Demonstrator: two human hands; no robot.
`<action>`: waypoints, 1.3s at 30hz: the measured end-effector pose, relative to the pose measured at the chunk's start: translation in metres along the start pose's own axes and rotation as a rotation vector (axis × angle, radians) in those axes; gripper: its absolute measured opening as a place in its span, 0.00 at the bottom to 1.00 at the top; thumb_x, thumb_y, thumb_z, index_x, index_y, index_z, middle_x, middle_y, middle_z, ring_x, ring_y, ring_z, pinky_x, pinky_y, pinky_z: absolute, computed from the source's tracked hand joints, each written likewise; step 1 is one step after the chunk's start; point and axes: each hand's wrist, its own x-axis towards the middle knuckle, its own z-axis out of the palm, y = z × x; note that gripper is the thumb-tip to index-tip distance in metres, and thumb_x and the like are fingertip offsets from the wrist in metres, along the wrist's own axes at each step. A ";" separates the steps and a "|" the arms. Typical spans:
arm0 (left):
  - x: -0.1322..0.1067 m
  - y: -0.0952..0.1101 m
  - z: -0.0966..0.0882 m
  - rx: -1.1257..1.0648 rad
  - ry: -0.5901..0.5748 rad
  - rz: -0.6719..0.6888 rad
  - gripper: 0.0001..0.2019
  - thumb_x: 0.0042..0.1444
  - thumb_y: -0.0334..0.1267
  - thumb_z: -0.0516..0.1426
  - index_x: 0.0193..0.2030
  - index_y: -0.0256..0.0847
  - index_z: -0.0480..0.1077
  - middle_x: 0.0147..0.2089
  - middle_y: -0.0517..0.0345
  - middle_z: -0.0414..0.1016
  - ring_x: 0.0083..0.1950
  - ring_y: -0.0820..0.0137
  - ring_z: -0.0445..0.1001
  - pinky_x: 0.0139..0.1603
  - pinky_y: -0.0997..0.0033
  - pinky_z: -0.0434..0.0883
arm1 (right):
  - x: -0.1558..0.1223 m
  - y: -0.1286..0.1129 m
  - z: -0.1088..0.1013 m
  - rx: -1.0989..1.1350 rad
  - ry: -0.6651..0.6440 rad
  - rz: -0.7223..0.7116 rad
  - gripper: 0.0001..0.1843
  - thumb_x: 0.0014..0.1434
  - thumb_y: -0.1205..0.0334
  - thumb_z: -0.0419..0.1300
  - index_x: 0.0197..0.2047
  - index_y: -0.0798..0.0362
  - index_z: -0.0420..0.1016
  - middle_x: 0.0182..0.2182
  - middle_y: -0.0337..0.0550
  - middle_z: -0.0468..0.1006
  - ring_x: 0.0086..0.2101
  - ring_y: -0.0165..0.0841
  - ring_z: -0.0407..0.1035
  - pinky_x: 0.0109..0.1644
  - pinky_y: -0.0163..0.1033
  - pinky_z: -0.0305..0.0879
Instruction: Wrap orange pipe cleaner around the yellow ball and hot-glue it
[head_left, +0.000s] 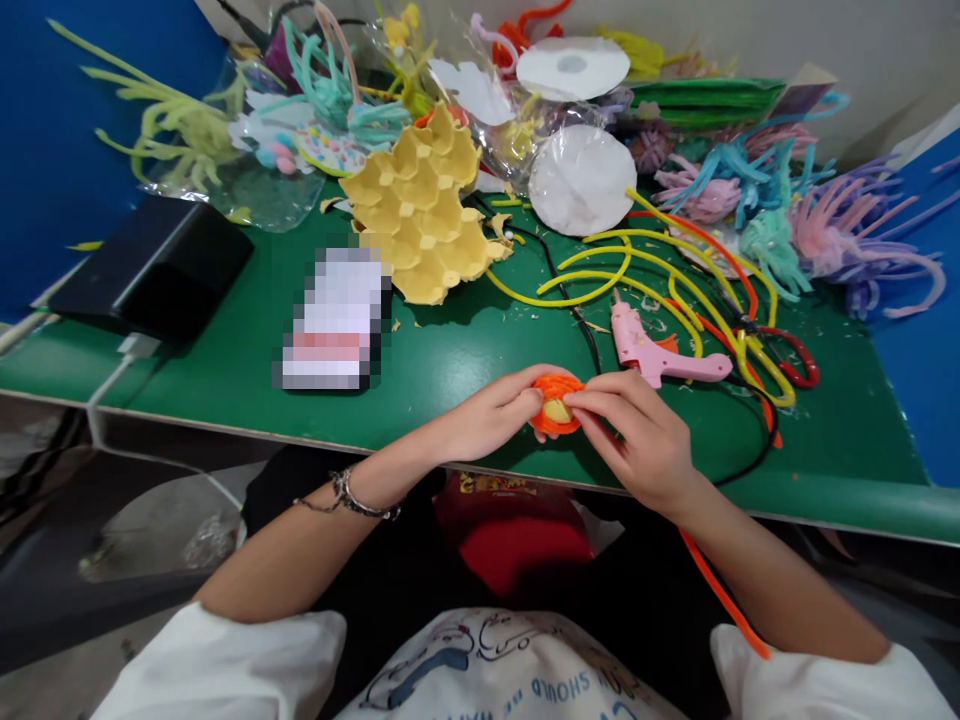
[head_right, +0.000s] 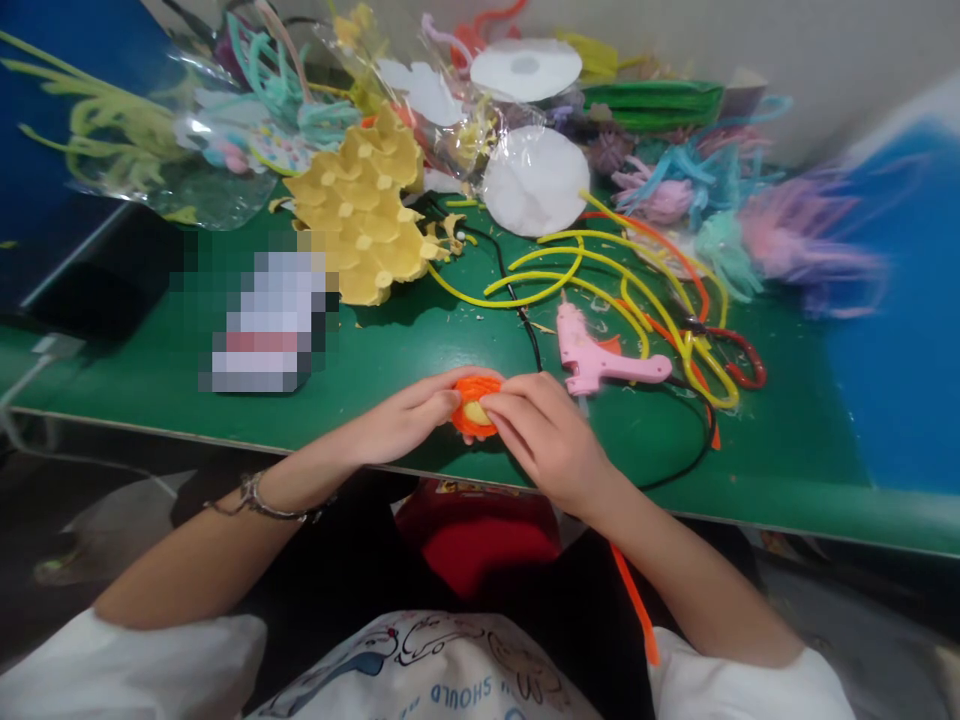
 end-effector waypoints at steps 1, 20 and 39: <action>0.000 -0.001 -0.001 -0.072 -0.012 -0.021 0.14 0.60 0.41 0.49 0.48 0.37 0.64 0.38 0.56 0.71 0.36 0.73 0.70 0.39 0.71 0.71 | 0.000 0.000 0.000 0.002 -0.001 -0.003 0.11 0.63 0.72 0.57 0.46 0.51 0.76 0.37 0.45 0.78 0.36 0.32 0.73 0.41 0.39 0.73; -0.007 0.000 -0.009 0.168 -0.139 0.003 0.21 0.64 0.48 0.48 0.57 0.39 0.65 0.53 0.51 0.74 0.54 0.66 0.70 0.60 0.66 0.67 | 0.008 0.007 -0.012 0.014 -0.042 0.016 0.08 0.64 0.67 0.58 0.43 0.49 0.78 0.35 0.42 0.76 0.35 0.31 0.72 0.39 0.38 0.71; 0.002 -0.002 -0.006 -0.574 -0.112 -0.066 0.20 0.56 0.44 0.59 0.51 0.34 0.69 0.41 0.49 0.79 0.34 0.69 0.77 0.38 0.70 0.70 | 0.002 0.064 -0.069 -0.384 -0.269 0.248 0.17 0.60 0.61 0.59 0.53 0.53 0.73 0.45 0.53 0.76 0.48 0.47 0.71 0.51 0.53 0.70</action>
